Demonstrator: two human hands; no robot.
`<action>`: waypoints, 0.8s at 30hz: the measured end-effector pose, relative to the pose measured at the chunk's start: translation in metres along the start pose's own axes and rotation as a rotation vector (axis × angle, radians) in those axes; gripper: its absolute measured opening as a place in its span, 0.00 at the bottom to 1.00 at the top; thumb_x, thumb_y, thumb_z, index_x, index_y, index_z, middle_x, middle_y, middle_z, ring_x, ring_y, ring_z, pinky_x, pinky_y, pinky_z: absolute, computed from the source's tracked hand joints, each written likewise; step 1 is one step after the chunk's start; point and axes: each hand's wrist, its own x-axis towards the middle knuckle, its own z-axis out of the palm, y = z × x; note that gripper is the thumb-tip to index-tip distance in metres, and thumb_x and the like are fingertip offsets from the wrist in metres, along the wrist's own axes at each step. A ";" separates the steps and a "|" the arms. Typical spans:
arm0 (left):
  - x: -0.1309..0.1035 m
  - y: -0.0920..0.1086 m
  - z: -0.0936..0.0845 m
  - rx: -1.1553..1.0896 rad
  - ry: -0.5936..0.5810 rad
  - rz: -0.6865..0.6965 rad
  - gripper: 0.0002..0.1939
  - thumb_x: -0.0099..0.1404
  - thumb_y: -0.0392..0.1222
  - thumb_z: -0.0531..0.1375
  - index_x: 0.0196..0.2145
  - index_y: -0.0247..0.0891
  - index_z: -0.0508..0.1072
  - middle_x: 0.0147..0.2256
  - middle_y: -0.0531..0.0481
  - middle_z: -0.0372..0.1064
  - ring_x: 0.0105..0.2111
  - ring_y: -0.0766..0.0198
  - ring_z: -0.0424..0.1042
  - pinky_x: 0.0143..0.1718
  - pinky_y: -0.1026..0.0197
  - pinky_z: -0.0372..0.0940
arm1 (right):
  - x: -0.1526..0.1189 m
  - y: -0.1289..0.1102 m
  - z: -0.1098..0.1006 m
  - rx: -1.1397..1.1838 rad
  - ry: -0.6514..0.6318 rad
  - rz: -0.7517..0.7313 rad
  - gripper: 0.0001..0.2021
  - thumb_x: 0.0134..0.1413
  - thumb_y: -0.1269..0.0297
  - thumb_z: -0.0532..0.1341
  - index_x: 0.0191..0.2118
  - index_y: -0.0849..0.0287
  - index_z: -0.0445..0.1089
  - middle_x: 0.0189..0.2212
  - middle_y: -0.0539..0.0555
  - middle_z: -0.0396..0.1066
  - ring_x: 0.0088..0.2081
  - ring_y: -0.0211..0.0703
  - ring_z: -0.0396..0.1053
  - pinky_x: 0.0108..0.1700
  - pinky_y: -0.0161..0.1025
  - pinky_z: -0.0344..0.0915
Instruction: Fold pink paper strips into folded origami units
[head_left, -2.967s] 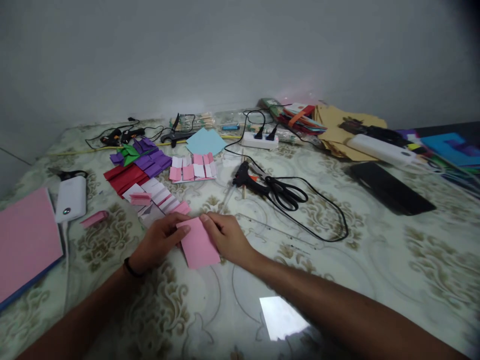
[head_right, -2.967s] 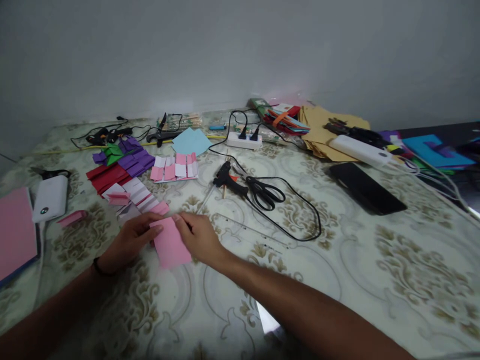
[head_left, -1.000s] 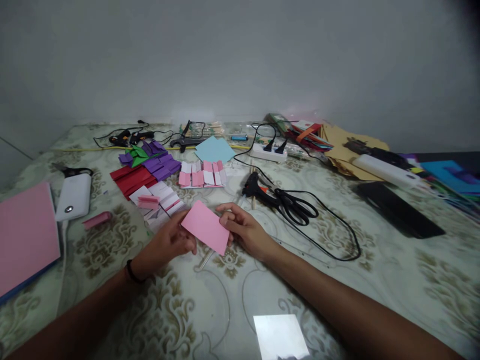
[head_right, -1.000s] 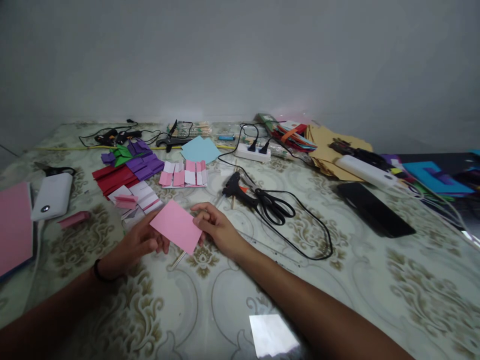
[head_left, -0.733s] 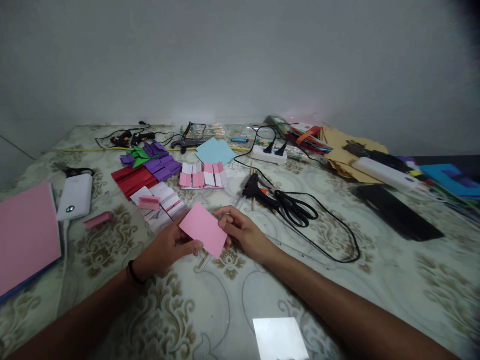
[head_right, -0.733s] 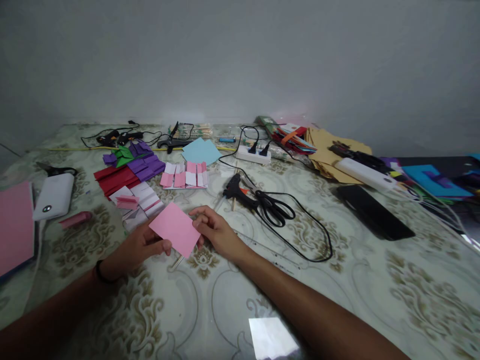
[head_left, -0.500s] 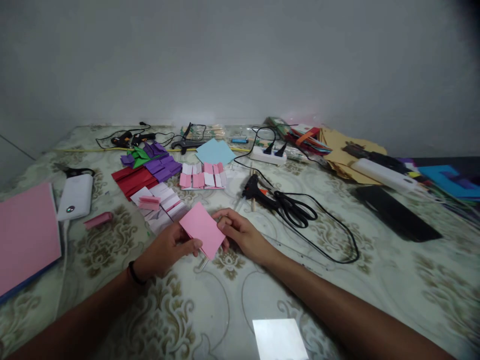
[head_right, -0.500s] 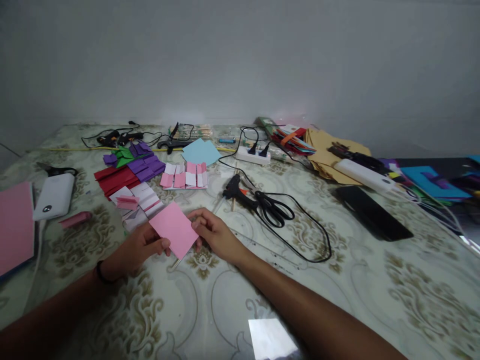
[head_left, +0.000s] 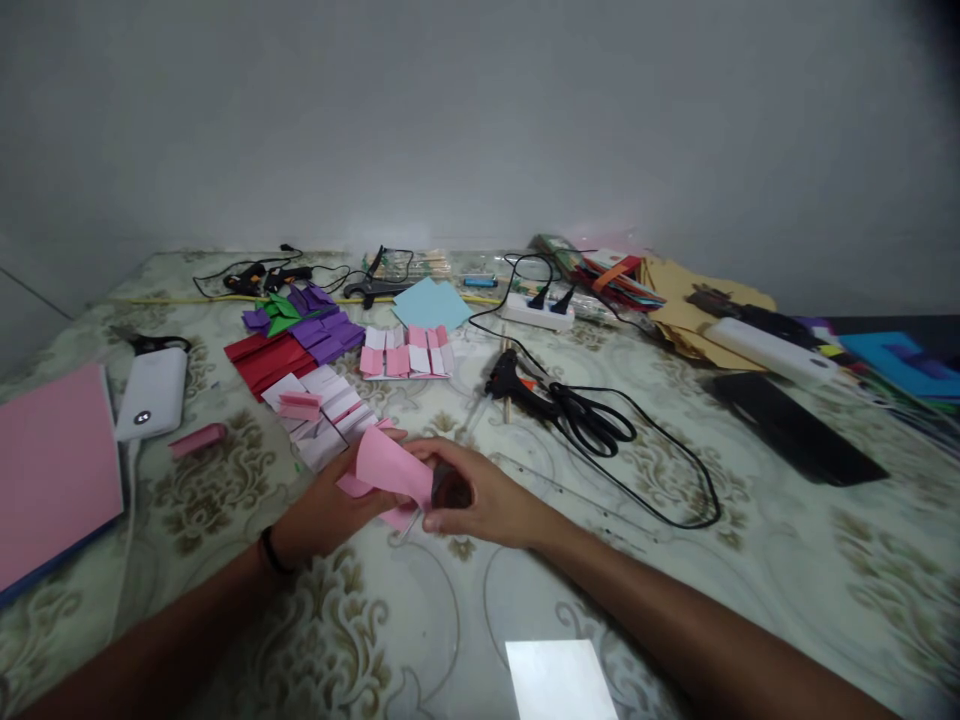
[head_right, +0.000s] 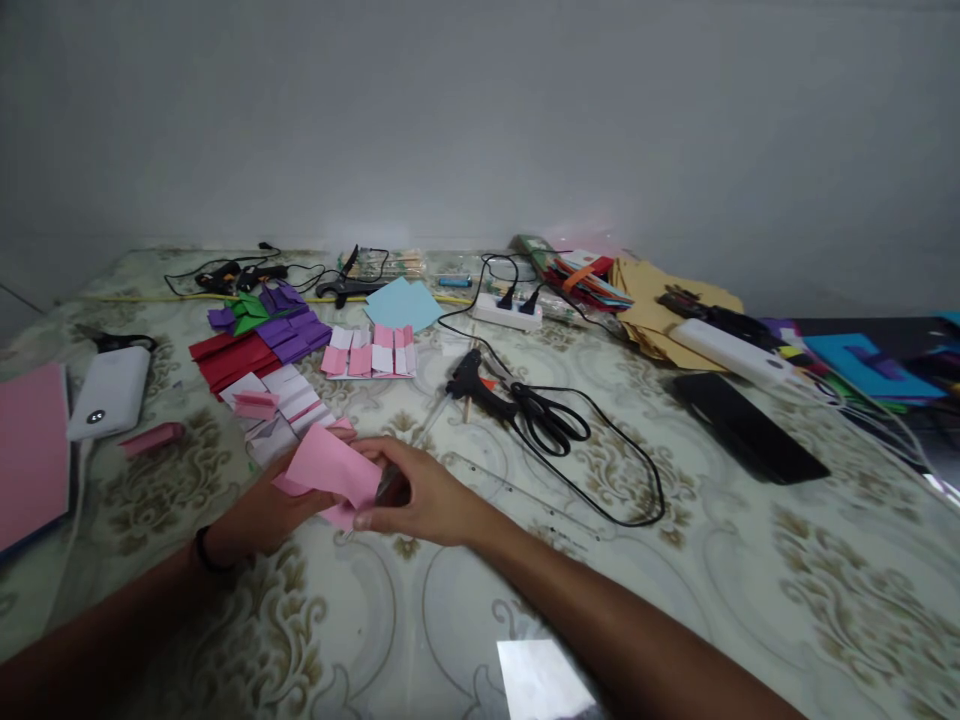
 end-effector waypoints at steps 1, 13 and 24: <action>0.000 0.002 0.001 -0.037 -0.019 -0.015 0.25 0.60 0.45 0.65 0.55 0.42 0.73 0.59 0.45 0.70 0.62 0.52 0.66 0.66 0.53 0.59 | 0.000 -0.001 0.000 -0.005 -0.003 -0.020 0.34 0.48 0.54 0.74 0.60 0.57 0.66 0.56 0.59 0.69 0.55 0.52 0.68 0.57 0.44 0.63; -0.003 0.002 -0.005 -0.241 -0.014 -0.108 0.13 0.66 0.49 0.61 0.36 0.37 0.78 0.34 0.47 0.76 0.36 0.55 0.72 0.41 0.58 0.69 | 0.001 0.011 0.003 0.199 0.127 0.284 0.24 0.64 0.44 0.57 0.36 0.63 0.75 0.27 0.53 0.75 0.24 0.36 0.70 0.26 0.32 0.62; 0.002 -0.015 -0.003 -0.294 0.099 -0.158 0.14 0.65 0.50 0.63 0.28 0.38 0.69 0.27 0.52 0.67 0.29 0.62 0.63 0.32 0.62 0.60 | 0.004 0.013 0.005 0.482 0.272 0.224 0.38 0.60 0.55 0.66 0.69 0.48 0.47 0.39 0.53 0.75 0.29 0.40 0.75 0.30 0.37 0.74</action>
